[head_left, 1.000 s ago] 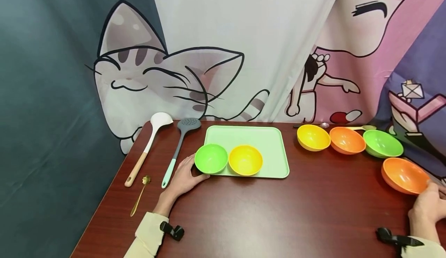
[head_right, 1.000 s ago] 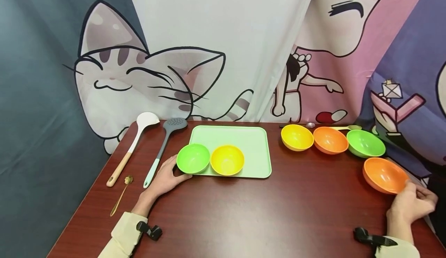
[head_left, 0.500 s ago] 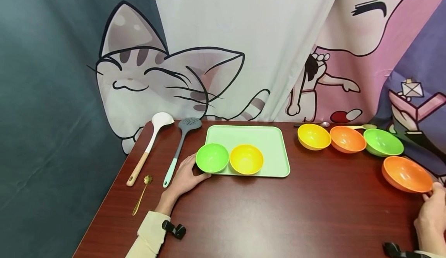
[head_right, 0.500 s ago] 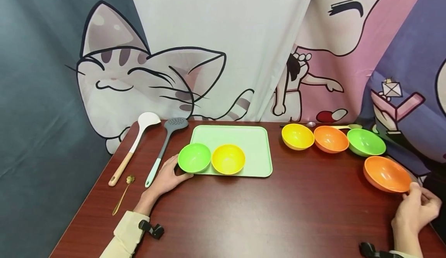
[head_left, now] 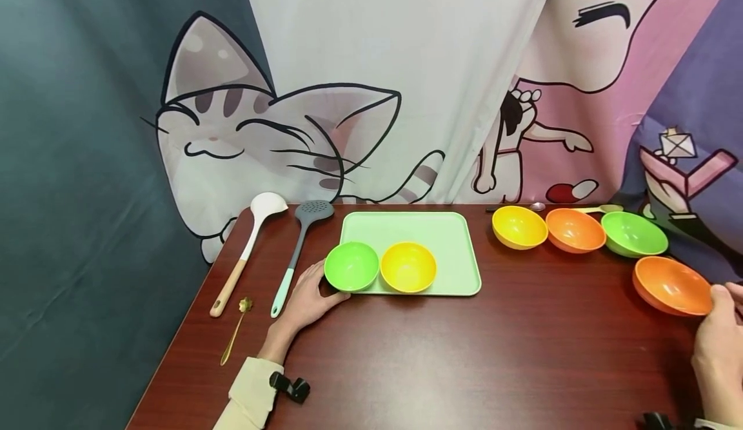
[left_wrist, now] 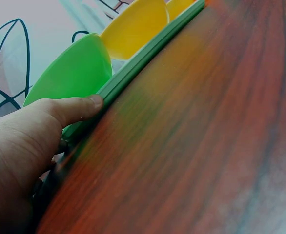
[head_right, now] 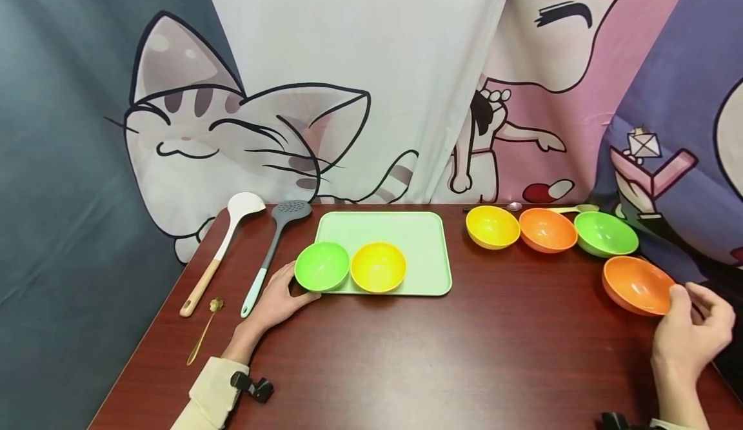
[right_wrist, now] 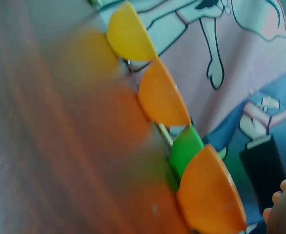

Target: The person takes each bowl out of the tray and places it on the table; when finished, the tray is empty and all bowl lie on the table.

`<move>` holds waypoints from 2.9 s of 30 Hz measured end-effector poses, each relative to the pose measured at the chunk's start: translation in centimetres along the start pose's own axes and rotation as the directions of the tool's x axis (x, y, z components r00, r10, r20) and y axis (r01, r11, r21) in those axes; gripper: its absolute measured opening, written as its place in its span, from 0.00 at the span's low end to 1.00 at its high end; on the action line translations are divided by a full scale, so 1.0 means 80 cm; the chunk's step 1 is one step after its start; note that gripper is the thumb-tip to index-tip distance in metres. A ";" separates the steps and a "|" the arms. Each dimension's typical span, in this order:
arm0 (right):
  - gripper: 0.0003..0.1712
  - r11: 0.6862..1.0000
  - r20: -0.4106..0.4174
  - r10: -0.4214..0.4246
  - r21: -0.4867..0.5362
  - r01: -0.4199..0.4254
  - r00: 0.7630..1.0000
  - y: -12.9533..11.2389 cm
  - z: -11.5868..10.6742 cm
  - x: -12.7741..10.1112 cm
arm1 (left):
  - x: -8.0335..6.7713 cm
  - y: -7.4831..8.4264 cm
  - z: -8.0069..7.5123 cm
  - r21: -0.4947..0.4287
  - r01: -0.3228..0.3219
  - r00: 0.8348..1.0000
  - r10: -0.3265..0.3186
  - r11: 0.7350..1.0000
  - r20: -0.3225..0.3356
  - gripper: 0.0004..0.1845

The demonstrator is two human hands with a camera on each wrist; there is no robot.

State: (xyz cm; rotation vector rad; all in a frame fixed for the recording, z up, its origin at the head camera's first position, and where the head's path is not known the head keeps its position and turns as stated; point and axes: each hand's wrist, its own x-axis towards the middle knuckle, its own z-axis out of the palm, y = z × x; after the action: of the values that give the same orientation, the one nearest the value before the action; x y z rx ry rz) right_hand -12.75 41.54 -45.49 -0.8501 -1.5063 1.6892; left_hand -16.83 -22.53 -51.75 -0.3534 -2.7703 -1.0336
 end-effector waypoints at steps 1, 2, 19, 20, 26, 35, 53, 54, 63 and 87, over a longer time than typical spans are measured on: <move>0.11 1.000 0.001 0.000 0.000 0.000 1.000 -0.004 0.004 -0.002 | 0.000 0.000 0.000 0.000 -0.002 1.000 0.002 1.000 0.000 0.47; 0.11 1.000 0.012 -0.008 0.011 0.008 1.000 -0.008 0.008 -0.004 | 0.000 -0.001 0.000 -0.001 -0.001 1.000 0.001 1.000 0.000 0.47; 0.20 0.915 0.242 -0.248 -0.259 0.309 0.938 -0.013 0.063 -0.028 | 0.000 0.004 -0.002 -0.003 -0.002 1.000 0.002 1.000 0.004 0.47; 0.20 0.914 0.256 -0.242 -0.264 0.309 0.936 -0.012 0.065 -0.031 | -0.001 0.004 -0.003 -0.002 -0.003 1.000 0.003 1.000 0.002 0.47; 0.17 0.909 0.330 -0.215 -0.275 0.312 0.919 -0.003 0.077 -0.047 | 0.001 0.005 -0.005 -0.008 -0.017 1.000 0.017 1.000 0.001 0.47; 0.16 0.937 0.431 -0.270 -0.089 0.338 0.861 0.020 0.108 -0.077 | 0.001 0.001 -0.003 -0.001 -0.016 1.000 0.016 1.000 -0.002 0.47; 0.15 0.974 0.682 -0.208 0.078 0.213 0.701 0.050 0.195 -0.190 | -0.002 -0.001 0.000 0.006 0.004 1.000 -0.004 1.000 0.011 0.47; 0.15 0.976 0.692 -0.202 0.087 0.198 0.693 0.051 0.200 -0.195 | -0.001 0.000 -0.001 0.001 0.004 1.000 -0.004 1.000 0.010 0.47; 0.14 0.989 0.750 -0.142 0.082 0.123 0.646 0.064 0.234 -0.242 | 0.001 0.001 -0.003 -0.002 -0.013 1.000 0.013 1.000 0.002 0.47; 0.15 0.982 0.766 -0.099 -0.029 0.188 0.635 0.091 0.277 -0.300 | 0.001 -0.003 -0.003 -0.002 -0.009 1.000 0.009 1.000 -0.003 0.47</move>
State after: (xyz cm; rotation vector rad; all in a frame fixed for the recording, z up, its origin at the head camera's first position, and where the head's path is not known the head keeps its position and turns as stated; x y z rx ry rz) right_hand -19.17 8.99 -49.97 0.0151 -2.1620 1.9657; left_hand -16.93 -22.86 -51.72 -0.3636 -2.7633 -1.0336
